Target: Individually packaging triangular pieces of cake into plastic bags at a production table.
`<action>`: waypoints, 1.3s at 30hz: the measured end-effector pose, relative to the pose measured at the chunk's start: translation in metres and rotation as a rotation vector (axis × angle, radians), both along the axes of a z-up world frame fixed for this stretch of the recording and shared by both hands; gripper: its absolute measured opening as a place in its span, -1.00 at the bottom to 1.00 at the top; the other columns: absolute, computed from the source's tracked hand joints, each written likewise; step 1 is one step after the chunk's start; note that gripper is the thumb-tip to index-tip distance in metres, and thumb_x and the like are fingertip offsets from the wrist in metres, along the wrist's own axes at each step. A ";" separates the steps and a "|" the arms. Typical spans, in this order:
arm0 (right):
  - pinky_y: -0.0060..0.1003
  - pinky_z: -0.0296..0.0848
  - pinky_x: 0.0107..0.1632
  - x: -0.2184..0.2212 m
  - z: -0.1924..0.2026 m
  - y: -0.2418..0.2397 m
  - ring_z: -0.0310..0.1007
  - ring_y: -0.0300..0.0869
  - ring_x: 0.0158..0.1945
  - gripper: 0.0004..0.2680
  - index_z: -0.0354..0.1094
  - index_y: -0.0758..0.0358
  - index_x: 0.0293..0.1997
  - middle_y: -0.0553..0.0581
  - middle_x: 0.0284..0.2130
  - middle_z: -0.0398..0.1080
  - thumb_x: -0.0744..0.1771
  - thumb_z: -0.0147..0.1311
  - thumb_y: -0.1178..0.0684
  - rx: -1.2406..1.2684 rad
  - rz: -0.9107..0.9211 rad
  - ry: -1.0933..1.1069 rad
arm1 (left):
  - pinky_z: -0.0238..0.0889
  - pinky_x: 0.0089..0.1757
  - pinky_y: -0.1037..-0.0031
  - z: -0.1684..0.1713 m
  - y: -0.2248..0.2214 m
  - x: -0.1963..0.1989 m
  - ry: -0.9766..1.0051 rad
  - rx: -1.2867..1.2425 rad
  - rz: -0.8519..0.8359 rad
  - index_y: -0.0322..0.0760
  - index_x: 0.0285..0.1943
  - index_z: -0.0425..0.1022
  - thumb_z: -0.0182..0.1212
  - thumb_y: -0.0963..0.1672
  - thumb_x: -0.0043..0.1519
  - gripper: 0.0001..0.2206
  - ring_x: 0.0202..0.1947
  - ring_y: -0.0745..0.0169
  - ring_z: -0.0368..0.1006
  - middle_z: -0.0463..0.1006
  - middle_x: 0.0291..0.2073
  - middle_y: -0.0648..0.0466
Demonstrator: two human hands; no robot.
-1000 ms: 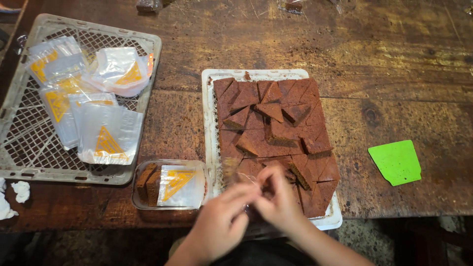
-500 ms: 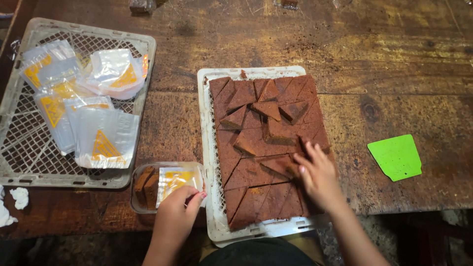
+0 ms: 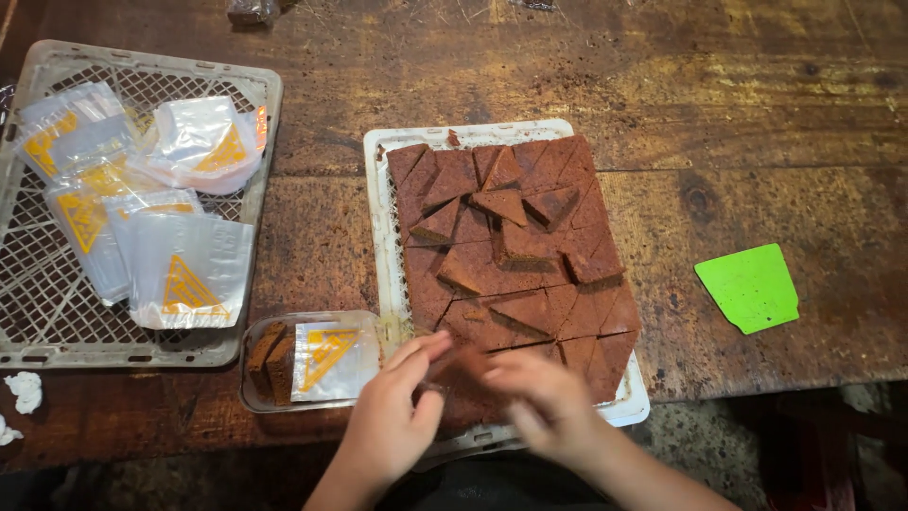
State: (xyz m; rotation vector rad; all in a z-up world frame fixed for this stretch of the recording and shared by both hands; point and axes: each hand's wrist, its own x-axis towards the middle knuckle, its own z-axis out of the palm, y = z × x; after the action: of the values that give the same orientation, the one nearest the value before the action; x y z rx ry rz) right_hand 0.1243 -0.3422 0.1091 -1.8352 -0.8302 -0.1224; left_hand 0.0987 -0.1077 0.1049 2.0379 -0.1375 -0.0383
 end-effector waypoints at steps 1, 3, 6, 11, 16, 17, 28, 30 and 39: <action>-0.10 0.47 0.09 -0.004 0.001 0.012 0.50 0.11 0.06 -0.76 0.31 0.19 0.11 0.31 0.06 0.41 0.33 -0.11 0.22 -0.215 0.126 -0.049 | 0.13 0.29 0.38 0.003 -0.005 0.002 -0.035 -0.057 -0.005 -0.34 0.17 0.55 -0.04 -0.29 -0.02 -0.48 0.26 0.14 0.44 0.56 0.22 -0.02; -0.18 0.43 -0.07 0.001 0.030 0.032 0.46 0.02 -0.14 -0.79 0.32 0.17 -0.06 0.19 -0.17 0.41 0.27 -0.09 0.26 -0.246 0.103 0.054 | 0.16 0.27 0.32 -0.001 -0.012 -0.005 -0.173 0.009 -0.003 -0.36 0.20 0.52 -0.06 -0.29 0.04 -0.50 0.25 0.05 0.45 0.55 0.22 -0.08; -0.21 0.44 -0.15 0.007 0.014 0.029 0.51 -0.03 -0.21 -0.76 0.23 0.11 -0.03 0.10 -0.18 0.43 0.23 -0.01 0.16 -0.335 -0.054 0.239 | 0.27 0.07 0.34 -0.015 -0.020 -0.018 -0.371 0.011 -0.197 -0.33 0.21 0.50 0.02 -0.27 0.18 -0.61 -0.01 0.03 0.52 0.54 0.17 -0.08; -0.47 0.43 -0.04 0.030 0.041 0.009 0.65 -0.37 -0.12 -0.65 0.52 -0.24 -0.07 -0.24 -0.16 0.66 0.21 -0.08 0.20 -0.679 -0.041 0.740 | 0.45 0.06 0.30 -0.043 0.003 -0.022 -0.527 -0.087 -0.272 -0.39 0.11 0.55 -0.05 -0.23 0.32 -0.72 0.00 -0.07 0.61 0.63 0.05 -0.17; -0.15 0.16 0.37 0.049 0.052 -0.014 0.28 -0.13 0.32 -0.49 -0.04 0.11 0.44 0.18 0.41 0.07 0.30 0.01 0.24 -0.302 -0.330 0.270 | 0.34 -0.09 0.22 -0.068 0.059 -0.012 0.480 0.400 -0.033 0.03 0.09 0.30 -0.12 -0.18 0.24 -0.73 -0.16 -0.15 0.57 0.61 -0.26 -0.14; -0.15 0.16 0.37 0.056 0.032 -0.020 0.28 -0.13 0.32 -0.49 -0.04 0.11 0.44 0.18 0.41 0.07 0.30 0.01 0.24 -0.301 -0.328 0.271 | 0.34 -0.09 0.22 -0.074 0.062 -0.017 0.481 0.402 -0.031 0.03 0.09 0.30 -0.12 -0.18 0.24 -0.73 -0.16 -0.15 0.57 0.61 -0.26 -0.14; 0.02 0.32 0.21 0.022 -0.060 -0.032 0.29 0.03 0.11 -0.71 0.38 0.01 -0.06 0.08 -0.03 0.39 0.20 0.04 0.27 -1.032 -0.219 -0.017 | 0.37 -0.14 0.62 -0.062 0.068 -0.029 0.144 0.097 0.480 -0.10 -0.26 0.62 0.28 -0.16 0.17 -0.95 -0.25 0.49 0.67 0.76 -0.35 0.27; -0.06 0.39 0.15 0.027 -0.057 -0.026 0.35 -0.04 0.04 -0.79 0.37 0.07 -0.06 0.07 -0.06 0.42 0.25 0.01 0.19 -0.988 -0.276 0.167 | 0.35 -0.24 0.61 -0.065 0.065 -0.027 0.091 0.089 0.497 -0.11 -0.27 0.65 0.36 -0.14 0.12 -0.95 -0.32 0.50 0.62 0.73 -0.38 0.25; -0.28 0.39 -0.13 0.008 0.011 0.017 0.46 -0.16 -0.20 -0.87 0.34 0.09 -0.08 0.08 -0.16 0.48 0.31 0.07 0.08 -0.140 -0.179 0.264 | 0.18 0.28 0.31 -0.033 0.033 -0.018 0.031 0.020 0.062 -0.33 0.24 0.50 -0.07 -0.32 0.06 -0.49 0.25 0.11 0.46 0.53 0.24 -0.04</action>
State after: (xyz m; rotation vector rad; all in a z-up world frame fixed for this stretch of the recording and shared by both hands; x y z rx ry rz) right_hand 0.1322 -0.3253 0.1205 -2.0031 -0.5008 0.0653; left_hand 0.0806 -0.0749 0.0718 2.0589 -0.0542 -0.0327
